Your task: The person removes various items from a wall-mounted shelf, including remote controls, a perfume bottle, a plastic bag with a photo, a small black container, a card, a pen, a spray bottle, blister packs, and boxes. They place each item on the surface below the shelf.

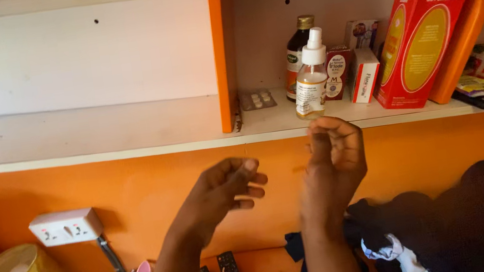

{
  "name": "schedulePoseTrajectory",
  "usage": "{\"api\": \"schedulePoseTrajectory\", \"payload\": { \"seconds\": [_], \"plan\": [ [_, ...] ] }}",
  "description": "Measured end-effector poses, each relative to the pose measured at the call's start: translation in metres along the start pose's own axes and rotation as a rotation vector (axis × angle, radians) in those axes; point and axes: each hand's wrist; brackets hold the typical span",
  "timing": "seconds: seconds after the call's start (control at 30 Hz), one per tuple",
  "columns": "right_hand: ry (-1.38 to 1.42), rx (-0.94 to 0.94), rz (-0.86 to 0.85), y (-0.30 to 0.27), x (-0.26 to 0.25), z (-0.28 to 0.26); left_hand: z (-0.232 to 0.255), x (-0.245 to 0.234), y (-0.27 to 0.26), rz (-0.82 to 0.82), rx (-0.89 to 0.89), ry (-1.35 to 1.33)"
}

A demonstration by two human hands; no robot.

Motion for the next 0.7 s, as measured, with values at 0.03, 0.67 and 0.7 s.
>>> {"api": "schedulePoseTrajectory", "payload": {
  "seconds": [0.03,0.67,0.7],
  "plan": [
    [-0.005,-0.09,-0.021,0.005,-0.003,0.004,-0.006,-0.002,-0.001,-0.002,-0.012,-0.042],
    [-0.756,-0.261,-0.252,0.05,-0.012,0.028,-0.01,-0.015,0.006,0.213,0.055,-0.53],
    [-0.906,-0.257,-0.242,0.052,-0.006,0.03,-0.011,-0.014,0.005,0.213,0.053,-0.539]
  ]
}}
Point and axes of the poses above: each hand's wrist, its own y-axis towards the middle knuckle, its own x-axis out of the palm, z = x × y, and after that the axes turned 2 degrees about -x, right-handed
